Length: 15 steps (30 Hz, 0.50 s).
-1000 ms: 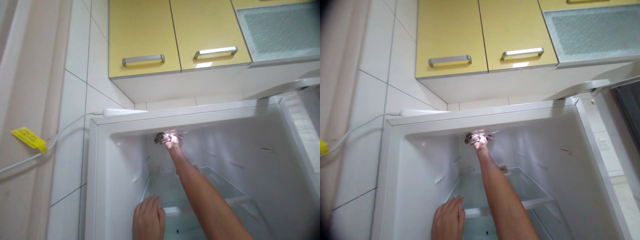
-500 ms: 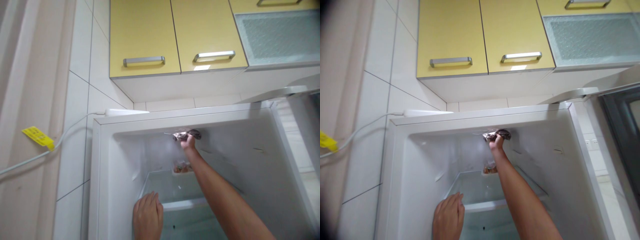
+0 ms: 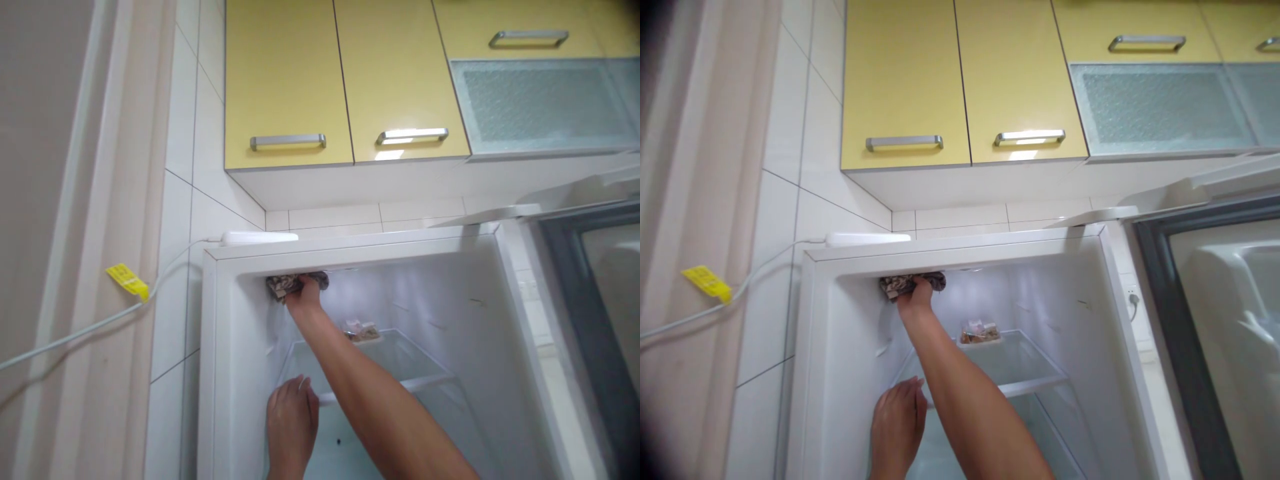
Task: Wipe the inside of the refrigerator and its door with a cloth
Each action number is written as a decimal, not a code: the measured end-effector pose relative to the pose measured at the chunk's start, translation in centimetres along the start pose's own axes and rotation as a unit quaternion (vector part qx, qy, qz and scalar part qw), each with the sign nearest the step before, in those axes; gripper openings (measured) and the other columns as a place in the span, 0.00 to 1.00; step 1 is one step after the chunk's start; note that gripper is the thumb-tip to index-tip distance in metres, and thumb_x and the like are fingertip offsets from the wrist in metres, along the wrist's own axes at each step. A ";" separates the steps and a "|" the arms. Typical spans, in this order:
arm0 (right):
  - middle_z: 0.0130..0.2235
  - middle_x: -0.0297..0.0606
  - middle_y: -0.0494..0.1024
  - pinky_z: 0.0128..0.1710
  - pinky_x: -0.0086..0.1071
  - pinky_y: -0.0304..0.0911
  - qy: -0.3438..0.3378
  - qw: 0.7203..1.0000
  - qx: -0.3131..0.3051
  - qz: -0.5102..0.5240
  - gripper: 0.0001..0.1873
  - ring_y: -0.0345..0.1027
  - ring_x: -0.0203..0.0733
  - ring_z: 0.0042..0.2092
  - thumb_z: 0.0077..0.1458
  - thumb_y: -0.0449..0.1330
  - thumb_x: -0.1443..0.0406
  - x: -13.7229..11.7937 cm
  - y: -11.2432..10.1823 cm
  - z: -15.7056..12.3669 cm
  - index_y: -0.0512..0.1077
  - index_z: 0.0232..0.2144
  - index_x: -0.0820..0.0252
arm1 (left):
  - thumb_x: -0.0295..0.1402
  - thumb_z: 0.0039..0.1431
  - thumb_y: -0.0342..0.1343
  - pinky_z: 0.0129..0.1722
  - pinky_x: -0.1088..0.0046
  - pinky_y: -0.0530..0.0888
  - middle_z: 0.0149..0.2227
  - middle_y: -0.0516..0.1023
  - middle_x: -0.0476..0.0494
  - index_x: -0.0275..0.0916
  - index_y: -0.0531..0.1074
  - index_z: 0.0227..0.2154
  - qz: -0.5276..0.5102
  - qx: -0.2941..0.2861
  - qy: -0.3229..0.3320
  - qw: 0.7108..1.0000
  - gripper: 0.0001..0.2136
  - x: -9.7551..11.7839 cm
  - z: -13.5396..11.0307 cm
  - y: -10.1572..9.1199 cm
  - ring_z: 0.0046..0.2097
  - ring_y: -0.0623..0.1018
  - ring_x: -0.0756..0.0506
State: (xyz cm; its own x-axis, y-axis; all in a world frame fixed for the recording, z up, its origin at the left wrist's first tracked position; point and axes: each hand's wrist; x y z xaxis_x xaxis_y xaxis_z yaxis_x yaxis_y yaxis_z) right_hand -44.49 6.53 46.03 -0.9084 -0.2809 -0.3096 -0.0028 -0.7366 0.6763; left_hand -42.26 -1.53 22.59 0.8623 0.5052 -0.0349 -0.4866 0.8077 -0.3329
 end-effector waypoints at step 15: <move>0.28 0.35 0.79 0.47 0.43 0.73 0.175 0.982 -0.056 0.042 0.09 0.75 0.46 0.41 0.43 0.57 0.70 -10.8 2.3 -7.4 0.70 0.30 0.58 | 0.47 0.63 0.53 0.62 0.67 0.67 0.51 0.79 0.41 0.39 0.74 0.47 -0.774 0.119 -0.335 0.525 0.19 8.6 18.2 -10.7 0.54 0.76 0.46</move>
State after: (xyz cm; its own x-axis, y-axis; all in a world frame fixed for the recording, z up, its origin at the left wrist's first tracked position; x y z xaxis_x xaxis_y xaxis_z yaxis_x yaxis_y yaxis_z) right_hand -31.56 3.33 46.00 -0.7046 -0.5231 -0.4794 0.1300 -0.7594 0.6375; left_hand -32.18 -0.28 43.04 0.0479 -0.8820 0.4688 0.6512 0.3835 0.6549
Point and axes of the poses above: each hand's wrist, its own z-axis towards the middle knuckle, its own y-axis out of the palm, x = y × z
